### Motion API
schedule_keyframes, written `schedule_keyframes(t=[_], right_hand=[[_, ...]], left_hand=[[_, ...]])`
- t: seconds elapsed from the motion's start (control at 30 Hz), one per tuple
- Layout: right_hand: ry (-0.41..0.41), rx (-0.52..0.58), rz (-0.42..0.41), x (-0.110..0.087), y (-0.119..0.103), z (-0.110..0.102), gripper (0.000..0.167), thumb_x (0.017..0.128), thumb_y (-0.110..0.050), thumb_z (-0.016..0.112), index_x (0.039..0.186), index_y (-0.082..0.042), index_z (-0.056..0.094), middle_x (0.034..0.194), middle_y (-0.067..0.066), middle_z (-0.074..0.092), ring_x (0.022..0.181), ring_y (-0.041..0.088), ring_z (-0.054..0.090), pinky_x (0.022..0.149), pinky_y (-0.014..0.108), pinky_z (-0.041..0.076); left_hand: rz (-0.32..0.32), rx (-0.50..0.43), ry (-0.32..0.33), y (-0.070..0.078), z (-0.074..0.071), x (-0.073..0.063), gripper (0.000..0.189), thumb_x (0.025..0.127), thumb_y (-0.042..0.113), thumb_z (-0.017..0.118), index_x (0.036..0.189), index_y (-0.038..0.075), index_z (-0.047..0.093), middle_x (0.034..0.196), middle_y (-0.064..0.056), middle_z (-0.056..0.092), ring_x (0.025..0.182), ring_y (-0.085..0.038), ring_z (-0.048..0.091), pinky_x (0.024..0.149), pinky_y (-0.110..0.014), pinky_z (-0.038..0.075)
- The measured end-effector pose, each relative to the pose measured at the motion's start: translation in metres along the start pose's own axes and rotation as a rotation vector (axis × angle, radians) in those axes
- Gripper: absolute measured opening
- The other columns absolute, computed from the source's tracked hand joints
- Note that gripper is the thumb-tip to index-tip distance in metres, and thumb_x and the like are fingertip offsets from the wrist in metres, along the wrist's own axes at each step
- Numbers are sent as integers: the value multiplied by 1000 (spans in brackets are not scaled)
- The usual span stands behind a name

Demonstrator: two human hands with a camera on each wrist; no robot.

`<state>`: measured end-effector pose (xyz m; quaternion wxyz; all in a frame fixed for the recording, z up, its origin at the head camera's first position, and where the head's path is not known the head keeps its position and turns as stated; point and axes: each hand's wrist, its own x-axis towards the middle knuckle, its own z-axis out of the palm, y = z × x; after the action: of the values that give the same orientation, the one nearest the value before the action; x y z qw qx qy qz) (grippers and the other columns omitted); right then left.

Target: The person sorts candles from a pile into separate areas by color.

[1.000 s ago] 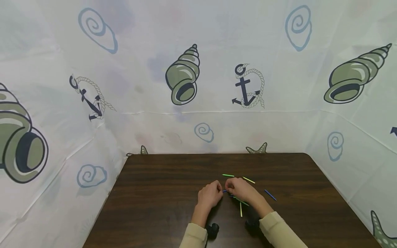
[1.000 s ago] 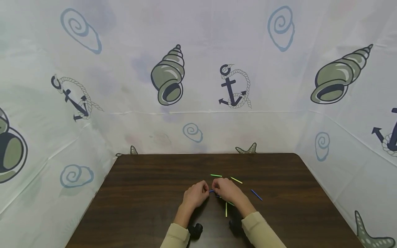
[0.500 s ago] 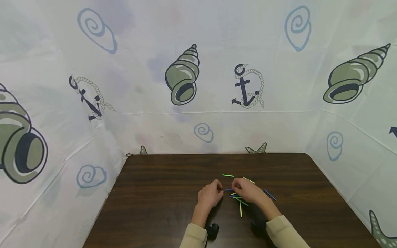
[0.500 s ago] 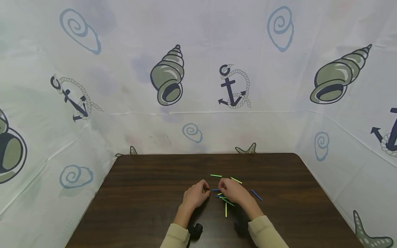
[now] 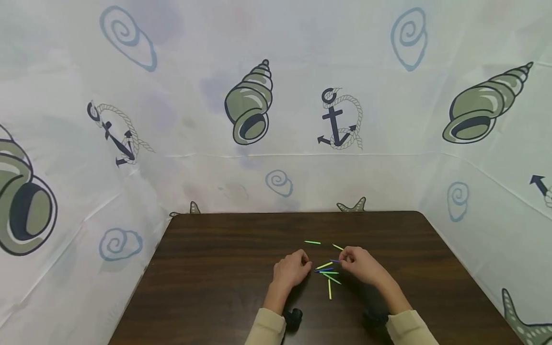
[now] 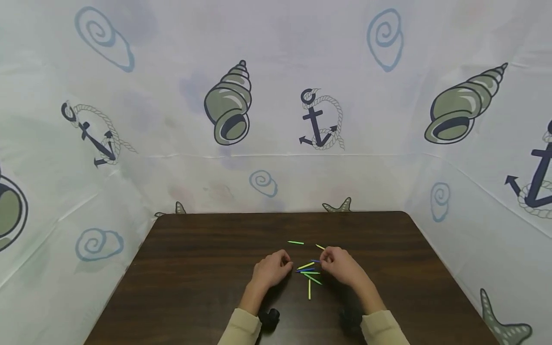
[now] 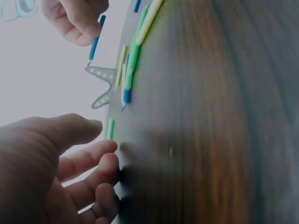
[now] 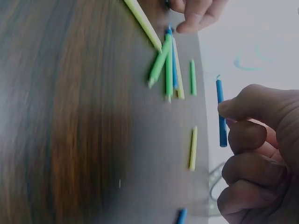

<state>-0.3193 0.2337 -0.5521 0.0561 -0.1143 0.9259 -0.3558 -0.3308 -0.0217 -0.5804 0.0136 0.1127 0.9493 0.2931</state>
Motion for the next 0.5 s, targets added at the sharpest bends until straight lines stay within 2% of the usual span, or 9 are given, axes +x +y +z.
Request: schedule_keyframes(t=[0.13, 0.33, 0.5], right_hand=[[24, 20, 31, -8, 11, -5, 6, 102, -10, 66, 104, -5, 70, 78, -2, 53, 66, 9, 46, 60, 26, 39], [33, 75, 43, -22, 31, -14, 16, 105, -13, 65, 110, 1, 70, 74, -2, 49, 62, 8, 42, 59, 27, 39], [63, 95, 96, -37, 46, -25, 16, 106, -12, 63, 111, 2, 69, 74, -1, 50, 62, 10, 44, 59, 28, 40]], left_hand=[[28, -7, -10, 2, 6, 2, 13, 102, 38, 71, 107, 26, 74, 92, 6, 75, 69, -16, 62, 65, -42, 50], [44, -41, -4, 3, 13, 8, 8, 101, 35, 73, 102, 28, 76, 81, 11, 67, 65, -10, 56, 61, -36, 45], [55, -58, -16, 7, 19, 11, 4, 101, 32, 74, 100, 28, 75, 76, 12, 62, 63, -9, 53, 61, -34, 42]])
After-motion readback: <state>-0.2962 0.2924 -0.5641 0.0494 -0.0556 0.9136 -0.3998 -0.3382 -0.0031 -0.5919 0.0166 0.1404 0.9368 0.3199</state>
